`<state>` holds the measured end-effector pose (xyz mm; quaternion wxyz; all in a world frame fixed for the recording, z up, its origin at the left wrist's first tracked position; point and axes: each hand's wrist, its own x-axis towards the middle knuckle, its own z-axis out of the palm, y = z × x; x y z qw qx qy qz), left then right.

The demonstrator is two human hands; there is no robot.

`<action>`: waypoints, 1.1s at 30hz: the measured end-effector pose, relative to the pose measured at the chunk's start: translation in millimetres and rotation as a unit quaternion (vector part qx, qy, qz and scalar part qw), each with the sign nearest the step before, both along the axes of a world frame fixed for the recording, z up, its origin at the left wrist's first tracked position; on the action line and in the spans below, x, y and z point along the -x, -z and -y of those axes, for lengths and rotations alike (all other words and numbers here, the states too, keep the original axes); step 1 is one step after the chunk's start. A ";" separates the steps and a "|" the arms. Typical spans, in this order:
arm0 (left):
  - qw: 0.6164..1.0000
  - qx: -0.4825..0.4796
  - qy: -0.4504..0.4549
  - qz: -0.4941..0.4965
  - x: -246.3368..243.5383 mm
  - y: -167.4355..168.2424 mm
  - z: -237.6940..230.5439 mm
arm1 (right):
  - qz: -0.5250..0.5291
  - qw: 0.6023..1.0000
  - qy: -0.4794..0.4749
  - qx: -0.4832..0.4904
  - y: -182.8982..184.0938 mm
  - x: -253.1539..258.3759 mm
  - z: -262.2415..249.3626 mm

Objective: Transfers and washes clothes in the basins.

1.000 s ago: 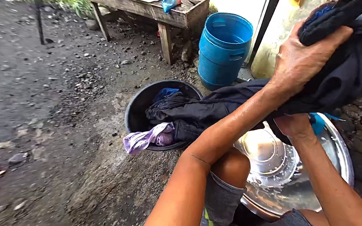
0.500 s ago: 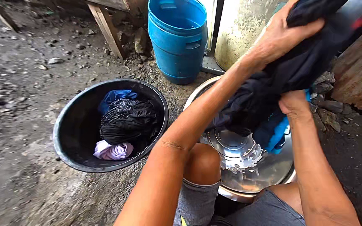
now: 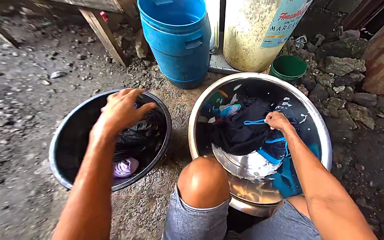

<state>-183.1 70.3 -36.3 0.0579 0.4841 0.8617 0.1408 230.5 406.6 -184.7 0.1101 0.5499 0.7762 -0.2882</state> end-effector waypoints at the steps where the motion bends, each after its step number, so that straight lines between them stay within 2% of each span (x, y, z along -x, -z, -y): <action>1: 0.999 0.012 -0.033 0.015 13.7 7.9 20.1 | -0.019 0.999 0.004 -0.035 4.2 1.8 4.0; 3: 0.994 0.056 -0.056 0.079 25.0 30.6 43.5 | -0.043 0.997 -0.035 -0.056 18.5 9.8 16.4; 6: 0.983 0.144 -0.065 0.090 30.5 71.9 43.5 | -0.036 0.989 -0.139 0.019 49.2 33.8 52.2; 9: 0.973 0.216 -0.047 0.060 23.1 73.0 26.7 | 0.051 0.972 -0.221 0.067 80.4 48.7 111.1; 11: 0.968 0.246 -0.039 0.035 19.1 73.3 27.9 | 0.087 0.969 -0.231 0.028 96.0 54.3 139.5; 13: 0.969 0.246 -0.037 0.016 18.8 77.8 34.5 | 0.077 0.971 -0.224 -0.014 98.8 53.5 141.5; 16: 0.978 0.210 -0.022 -0.003 23.7 90.6 49.0 | 0.069 0.984 -0.164 0.001 72.4 48.4 111.1; 18: 0.986 0.168 -0.001 0.001 29.8 91.9 54.7 | 0.021 0.998 -0.050 -0.030 45.1 45.0 84.7; 20: 0.994 0.108 0.030 0.015 34.1 92.2 61.9 | -0.033 0.994 0.058 -0.090 15.8 37.6 57.1; 22: 0.997 0.056 0.033 0.048 34.2 91.6 70.1 | -0.102 0.972 0.124 -0.170 -7.5 24.5 33.1; 25: 0.997 0.011 -0.010 0.071 34.2 100.5 77.4 | -0.203 0.918 0.191 -0.282 -44.6 8.8 14.7; 28: 0.994 -0.043 -0.032 0.092 27.0 94.8 80.4 | -0.280 0.869 0.253 -0.320 -70.7 2.6 7.2; 30: 0.990 -0.087 -0.040 0.105 23.4 88.0 82.7 | -0.318 0.870 0.234 -0.294 -67.6 -1.2 6.5; 32: 0.980 -0.136 -0.071 0.128 18.2 78.7 87.1 | -0.296 0.922 0.144 -0.202 -48.8 -8.1 8.4; 33: 0.973 -0.161 -0.087 0.138 16.1 74.1 90.2 | -0.244 0.953 0.109 -0.140 -38.8 -9.9 10.1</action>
